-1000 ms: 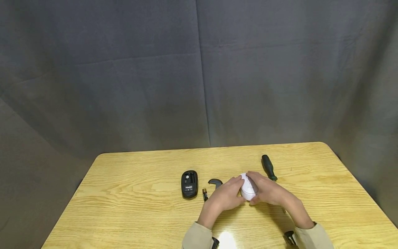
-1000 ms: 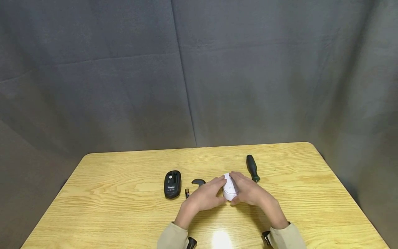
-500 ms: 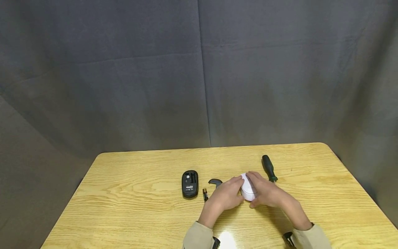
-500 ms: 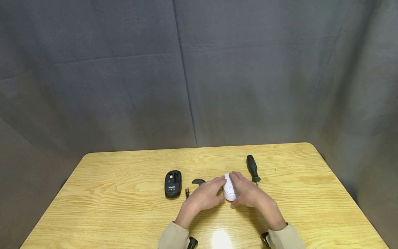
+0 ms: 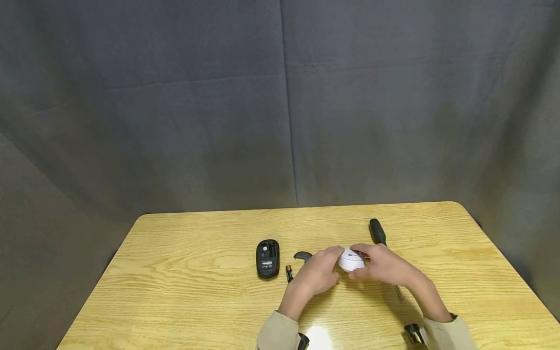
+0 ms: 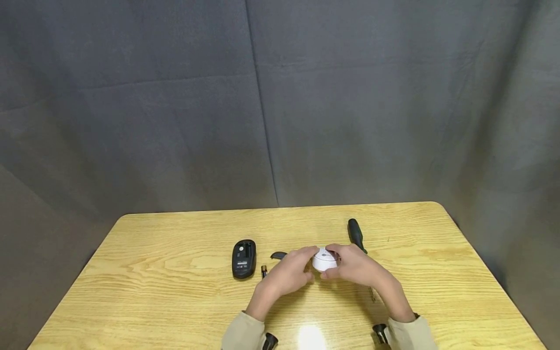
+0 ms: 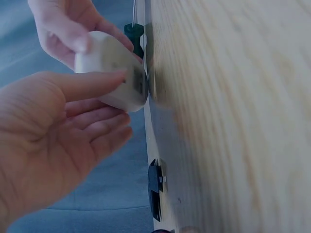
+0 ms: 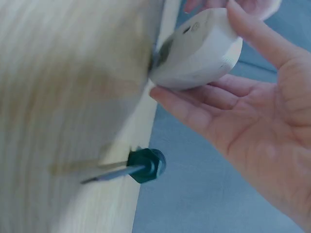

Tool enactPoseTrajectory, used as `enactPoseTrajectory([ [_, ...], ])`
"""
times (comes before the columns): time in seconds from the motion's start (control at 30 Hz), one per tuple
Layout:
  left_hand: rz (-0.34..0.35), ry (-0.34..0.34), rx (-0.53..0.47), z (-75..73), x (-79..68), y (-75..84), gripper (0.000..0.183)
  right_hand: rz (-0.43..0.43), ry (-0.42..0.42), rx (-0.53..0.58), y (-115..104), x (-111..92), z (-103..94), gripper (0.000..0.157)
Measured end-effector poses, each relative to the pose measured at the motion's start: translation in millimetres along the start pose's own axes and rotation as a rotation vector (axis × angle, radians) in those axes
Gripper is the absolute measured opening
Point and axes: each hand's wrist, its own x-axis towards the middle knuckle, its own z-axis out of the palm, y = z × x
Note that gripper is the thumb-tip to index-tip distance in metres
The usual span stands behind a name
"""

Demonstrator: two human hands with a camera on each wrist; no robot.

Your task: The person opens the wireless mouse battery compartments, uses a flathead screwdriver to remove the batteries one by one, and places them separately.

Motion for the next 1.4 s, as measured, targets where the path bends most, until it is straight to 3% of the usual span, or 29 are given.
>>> enactPoseTrajectory([
  [0.17, 0.026, 0.086, -0.062, -0.3, 2.4, -2.0, 0.032, -0.047, -0.003, 0.093, -1, -3, -8.4, 0.047],
  [0.3, 0.024, 0.153, -0.116, -0.5, 4.7, -4.2, 0.021, -0.059, 0.056, 0.128, -1, -1, -10.7, 0.035],
  [0.63, -0.054, 0.222, -0.41, -1.6, 8.0, -5.5, 0.025, -0.045, 0.21, 0.262, -5, 2, -9.2, 0.043],
  [0.8, -0.09, 0.256, -0.575, -5.5, 7.2, -5.0, 0.029, -0.087, 0.298, 0.262, -13, 5, -7.6, 0.047],
  [0.97, -0.109, 0.24, -0.738, -10.9, 7.3, -5.8, 0.031, -0.1, 0.366, 0.237, -21, 12, -7.1, 0.044],
  [1.13, -0.125, 0.253, -0.854, -18.2, 7.3, -6.7, 0.039, -0.123, 0.385, 0.221, -27, 21, -6.0, 0.044],
  [1.4, -0.126, 0.278, -0.936, -33.4, 1.1, -9.7, 0.049, -0.136, 0.347, 0.248, -36, 29, -5.0, 0.052],
])
